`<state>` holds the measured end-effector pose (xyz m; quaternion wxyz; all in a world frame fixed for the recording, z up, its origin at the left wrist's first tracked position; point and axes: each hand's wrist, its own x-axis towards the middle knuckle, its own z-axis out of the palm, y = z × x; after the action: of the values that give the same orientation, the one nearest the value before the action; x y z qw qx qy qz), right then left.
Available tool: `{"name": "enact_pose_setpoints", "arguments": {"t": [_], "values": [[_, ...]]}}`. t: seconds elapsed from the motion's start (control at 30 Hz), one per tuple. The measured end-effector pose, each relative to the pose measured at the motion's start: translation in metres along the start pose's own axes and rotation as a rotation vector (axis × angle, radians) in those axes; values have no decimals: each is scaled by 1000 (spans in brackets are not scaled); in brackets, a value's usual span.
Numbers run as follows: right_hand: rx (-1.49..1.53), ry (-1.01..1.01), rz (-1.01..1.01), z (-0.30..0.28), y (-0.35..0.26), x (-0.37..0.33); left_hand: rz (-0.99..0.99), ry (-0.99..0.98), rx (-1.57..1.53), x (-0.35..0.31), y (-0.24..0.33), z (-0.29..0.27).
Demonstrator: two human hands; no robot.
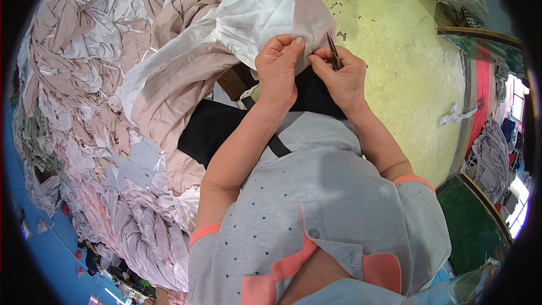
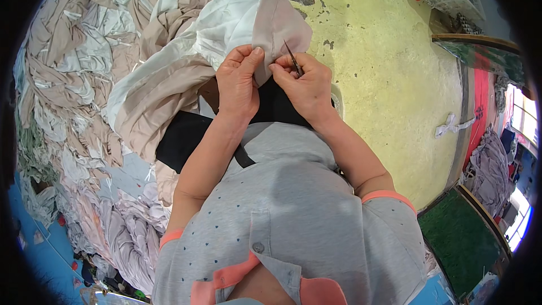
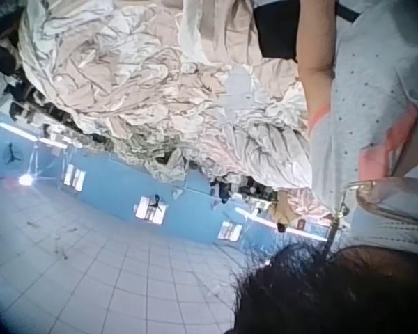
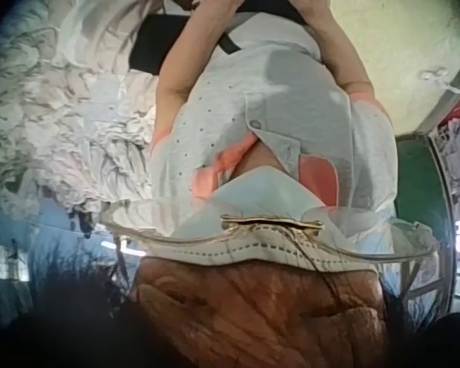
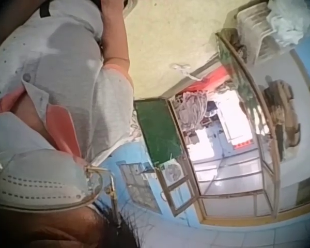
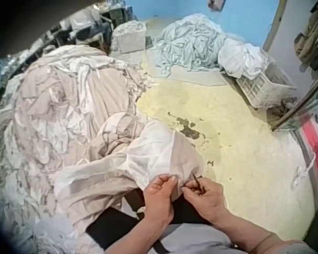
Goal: Trimming loose threads or imperfections from white fabric pieces using a small hand tool.
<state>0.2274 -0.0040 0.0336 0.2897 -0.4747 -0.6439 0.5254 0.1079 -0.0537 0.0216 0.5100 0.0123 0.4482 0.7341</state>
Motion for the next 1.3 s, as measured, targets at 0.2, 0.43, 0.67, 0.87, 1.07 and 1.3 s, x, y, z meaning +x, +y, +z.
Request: {"name": "enact_pose_setpoints", "arguments": {"t": [0.2, 0.43, 0.67, 0.87, 1.07, 1.3], "values": [[48, -40, 46, 0, 1, 2, 9, -14, 6, -4, -2, 2], [84, 34, 3, 1, 3, 1, -3, -21, -7, 0, -5, -5], [167, -5, 41, -6, 16, 3, -32, -131, 269, -6, 10, -15], [169, -78, 129, -8, 6, -4, -105, -148, 321, -5, 7, -21], [112, -71, 78, -5, 11, -9, -73, -149, 208, -7, 6, -19], [52, -42, 24, -2, 10, -10, 5, -139, 239, -9, 3, -18]]}}
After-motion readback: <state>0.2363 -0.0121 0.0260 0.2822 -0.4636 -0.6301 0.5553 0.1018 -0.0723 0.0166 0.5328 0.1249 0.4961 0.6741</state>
